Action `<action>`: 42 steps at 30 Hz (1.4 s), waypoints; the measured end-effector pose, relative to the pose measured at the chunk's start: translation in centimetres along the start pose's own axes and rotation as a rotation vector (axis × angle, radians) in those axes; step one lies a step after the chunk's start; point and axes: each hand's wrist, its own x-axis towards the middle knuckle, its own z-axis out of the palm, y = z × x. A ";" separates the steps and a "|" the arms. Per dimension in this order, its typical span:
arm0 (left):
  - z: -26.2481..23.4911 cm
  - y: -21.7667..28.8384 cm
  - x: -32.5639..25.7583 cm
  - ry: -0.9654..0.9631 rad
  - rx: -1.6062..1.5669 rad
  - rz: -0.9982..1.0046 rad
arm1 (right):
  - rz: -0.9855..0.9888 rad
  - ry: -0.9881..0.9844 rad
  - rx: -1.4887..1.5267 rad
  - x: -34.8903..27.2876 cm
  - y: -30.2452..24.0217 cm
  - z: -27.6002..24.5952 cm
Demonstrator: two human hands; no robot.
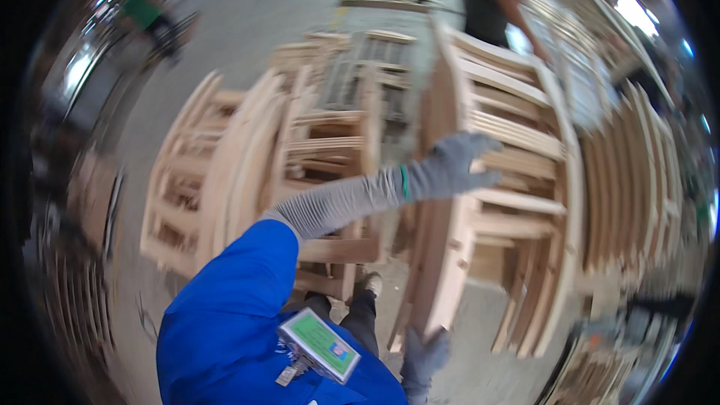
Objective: The person applies a liquid finish to wooden chair frames using a brush and container. They dip the brush into the container and coat the chair surfaces, then reposition the chair to access different sides before continuing to apply the finish.
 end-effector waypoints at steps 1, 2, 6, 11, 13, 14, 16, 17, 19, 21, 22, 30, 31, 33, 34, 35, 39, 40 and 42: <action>-2.5 -1.7 -3.5 0.115 0.080 -0.043 | -0.054 -0.021 -0.041 0.8 -1.7 -1.1; -5.0 -3.7 -7.4 0.223 0.153 -0.089 | -0.101 -0.040 -0.091 1.2 -3.3 -2.4; -18.1 -11.3 -23.3 0.544 0.381 -0.731 | -0.182 0.021 -0.085 1.1 -1.1 0.8; -31.5 -16.5 -46.5 0.914 0.918 -1.396 | 0.020 -0.299 -0.005 0.7 -3.5 -0.5; -35.3 -17.3 -50.7 1.111 0.226 -1.513 | -0.028 -0.231 -0.390 0.6 -2.7 -0.6; -36.4 -18.1 -52.7 1.176 0.250 -1.518 | 0.025 -0.258 -0.349 -0.1 -6.3 -1.7; -40.4 -20.6 -55.5 1.280 0.314 -1.516 | 0.138 -0.296 -0.628 -0.1 -8.1 -2.4; -42.2 -22.1 -56.1 1.235 0.259 -1.511 | 0.047 -0.351 -0.507 0.1 -8.3 -2.1; -42.9 -25.5 -55.6 1.461 -0.267 -1.345 | -0.112 -0.420 -0.281 -0.2 -8.2 -1.8; -41.5 -29.0 -52.6 1.542 -0.739 -1.049 | -0.136 -0.285 -0.532 -2.0 -8.4 -1.4; -41.7 -29.8 -53.1 1.546 -0.746 -0.949 | -0.171 -0.253 -0.635 -1.4 -8.2 -1.5; -42.5 -25.8 -55.2 1.406 -0.766 -0.851 | -0.515 0.073 -0.593 4.0 -6.3 -1.9; -42.1 -24.2 -54.1 1.342 -0.840 -0.840 | -0.533 0.117 -0.524 3.6 -8.1 -1.5; -41.4 -18.7 -56.0 1.298 -0.856 -0.841 | -0.641 0.124 -0.358 4.4 -17.5 -1.2; -40.7 -16.7 -57.2 1.261 -0.837 -0.842 | -0.740 0.107 -0.226 4.7 -21.8 -1.3; -39.4 -15.0 -56.8 1.048 -0.629 -0.797 | -0.917 0.169 -0.093 4.3 -25.3 -1.4; -38.1 -3.7 -53.6 1.058 -0.889 -1.019 | -1.386 0.078 -0.274 2.9 -37.5 -2.8; -38.1 -0.4 -51.7 1.021 -0.828 -1.067 | -1.400 -0.109 -0.311 2.2 -39.1 -3.1; -38.1 4.3 -48.6 0.955 -0.761 -1.097 | -1.748 0.049 -0.229 2.2 -39.8 -3.5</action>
